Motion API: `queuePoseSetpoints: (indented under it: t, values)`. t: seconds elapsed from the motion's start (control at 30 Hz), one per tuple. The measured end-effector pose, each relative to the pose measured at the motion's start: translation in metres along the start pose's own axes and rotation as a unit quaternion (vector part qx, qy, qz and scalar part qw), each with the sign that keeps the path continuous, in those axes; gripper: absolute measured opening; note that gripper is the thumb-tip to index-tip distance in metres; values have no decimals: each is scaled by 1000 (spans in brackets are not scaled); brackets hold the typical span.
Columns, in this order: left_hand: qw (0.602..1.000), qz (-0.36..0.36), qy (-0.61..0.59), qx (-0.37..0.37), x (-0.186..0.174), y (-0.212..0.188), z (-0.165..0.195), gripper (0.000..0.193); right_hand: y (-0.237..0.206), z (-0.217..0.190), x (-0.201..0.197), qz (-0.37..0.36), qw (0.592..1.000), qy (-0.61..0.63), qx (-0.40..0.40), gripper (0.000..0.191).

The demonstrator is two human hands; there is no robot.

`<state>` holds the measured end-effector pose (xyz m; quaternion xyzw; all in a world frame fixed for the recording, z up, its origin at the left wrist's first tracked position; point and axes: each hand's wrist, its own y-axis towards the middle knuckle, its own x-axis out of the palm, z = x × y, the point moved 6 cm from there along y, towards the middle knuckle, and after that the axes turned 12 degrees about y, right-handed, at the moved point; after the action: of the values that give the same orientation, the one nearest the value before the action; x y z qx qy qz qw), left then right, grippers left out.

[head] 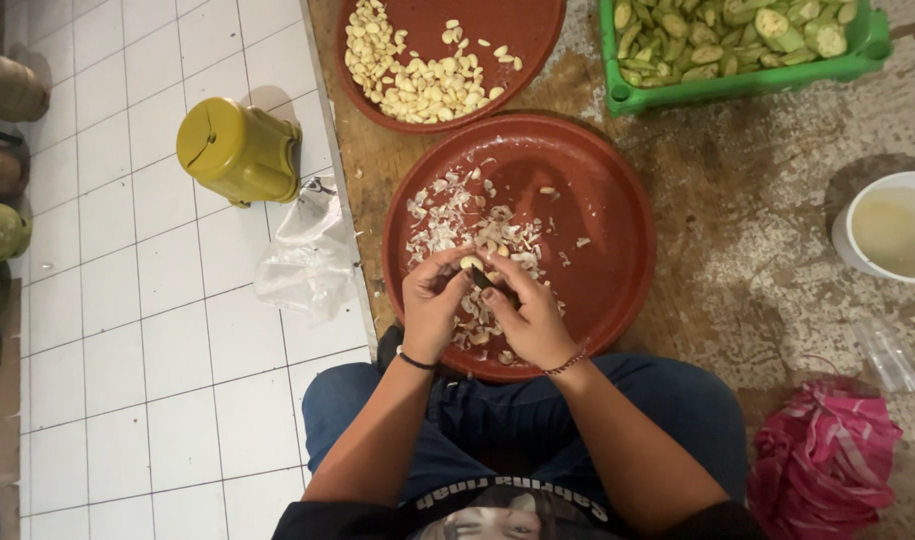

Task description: The person sits on the floor and peels small, light-colored fruits using a yellow utility knife. The peeled fruit is placed into a brown tray, while the peels accumulate in a separate tray. The person works continuously, handling each fruit one at a time.

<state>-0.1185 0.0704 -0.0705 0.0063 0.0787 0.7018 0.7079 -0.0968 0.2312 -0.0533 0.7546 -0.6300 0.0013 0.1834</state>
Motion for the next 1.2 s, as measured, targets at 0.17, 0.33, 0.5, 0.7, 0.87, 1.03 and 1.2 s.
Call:
queuePoseSetpoints:
  t: [0.17, 0.33, 0.5, 0.7, 0.87, 1.03, 1.2]
  values:
    - [1000, 5, -10, -10, 0, 0, -6, 28, -2, 2, -1, 8, 1000, -7, 3, 45]
    - [1000, 6, 4, -13, -1, 1, -4, 29, -3, 5, 0, 8, 999, -22, -26, 43]
    - [1000, 2, -10, 1, 1, 0, 7, 25, -1, 31, -11, 80, 992, 50, 79, 44]
    - [995, 16, -94, -24, 1, 2, 13, 25, -2, 48, -18, 100, 985, 123, 68, 42]
    - [980, 14, -194, -51, 2, 4, 9, 28, -4, 54, -17, 90, 980, 159, 81, 40]
    - [965, 11, -257, -49, 5, 6, 5, 24, -6, 51, -10, 58, 982, 123, 134, 42]
    - [967, 32, -243, -64, 5, 5, -3, 23, -3, 23, 3, 0, 996, 73, 50, 47]
